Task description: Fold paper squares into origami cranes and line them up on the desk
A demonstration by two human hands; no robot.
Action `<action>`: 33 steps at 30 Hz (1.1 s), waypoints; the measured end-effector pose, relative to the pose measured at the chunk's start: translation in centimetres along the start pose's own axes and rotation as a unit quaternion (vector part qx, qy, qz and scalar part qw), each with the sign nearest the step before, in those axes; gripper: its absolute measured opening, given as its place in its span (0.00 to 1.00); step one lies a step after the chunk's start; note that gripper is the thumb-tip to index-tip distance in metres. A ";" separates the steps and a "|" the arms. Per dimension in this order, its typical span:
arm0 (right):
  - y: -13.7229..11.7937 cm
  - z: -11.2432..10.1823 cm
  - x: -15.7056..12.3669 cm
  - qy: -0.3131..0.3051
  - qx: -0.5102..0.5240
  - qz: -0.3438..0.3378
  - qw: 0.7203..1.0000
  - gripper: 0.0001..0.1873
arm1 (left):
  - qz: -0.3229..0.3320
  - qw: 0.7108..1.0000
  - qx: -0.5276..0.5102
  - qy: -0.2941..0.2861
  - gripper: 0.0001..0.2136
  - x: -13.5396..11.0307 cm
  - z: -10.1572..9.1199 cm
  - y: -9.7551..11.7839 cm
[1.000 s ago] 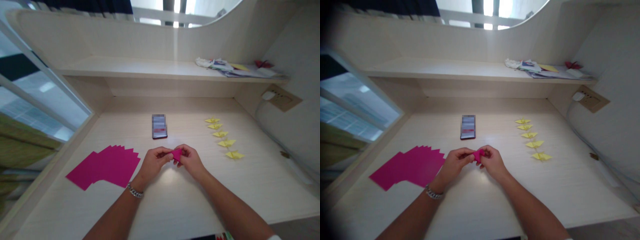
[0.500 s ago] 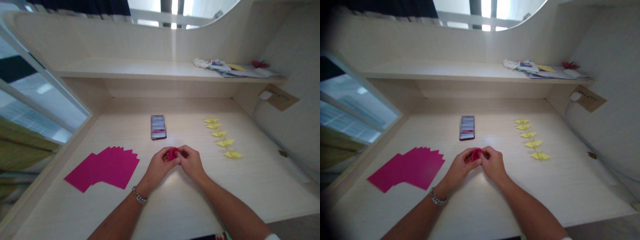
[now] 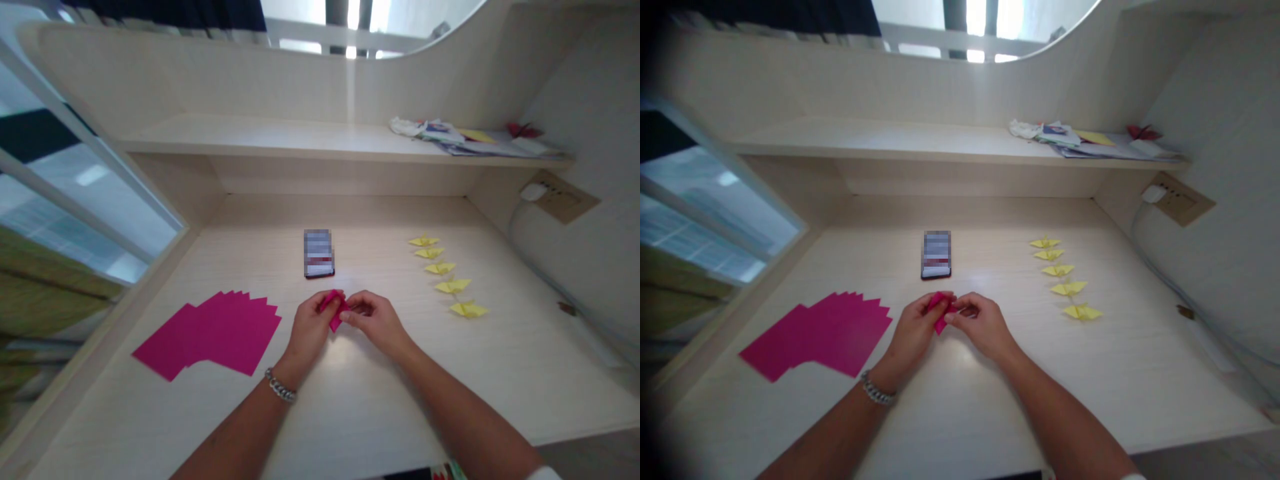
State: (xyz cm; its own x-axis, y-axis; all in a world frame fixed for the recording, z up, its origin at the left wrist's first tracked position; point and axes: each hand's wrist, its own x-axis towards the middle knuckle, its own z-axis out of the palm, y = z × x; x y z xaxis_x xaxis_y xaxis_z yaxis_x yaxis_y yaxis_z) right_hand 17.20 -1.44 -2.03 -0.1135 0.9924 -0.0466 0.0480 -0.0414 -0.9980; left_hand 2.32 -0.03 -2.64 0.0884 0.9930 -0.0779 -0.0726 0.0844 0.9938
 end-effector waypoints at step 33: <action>0.8 -0.6 0.4 -0.048 -0.017 0.014 0.999 0.15 | 0.003 0.999 0.029 -0.035 0.17 -0.1 -0.1 -0.7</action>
State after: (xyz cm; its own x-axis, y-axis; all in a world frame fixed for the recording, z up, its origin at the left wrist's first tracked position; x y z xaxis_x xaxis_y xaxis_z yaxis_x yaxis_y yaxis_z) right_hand 17.81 -0.95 -2.87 -0.2071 0.9750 -0.0802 0.0852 -0.0637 -0.9943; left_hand 2.29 -0.17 -3.35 0.1568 0.9853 -0.0675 -0.0166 0.0710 0.9973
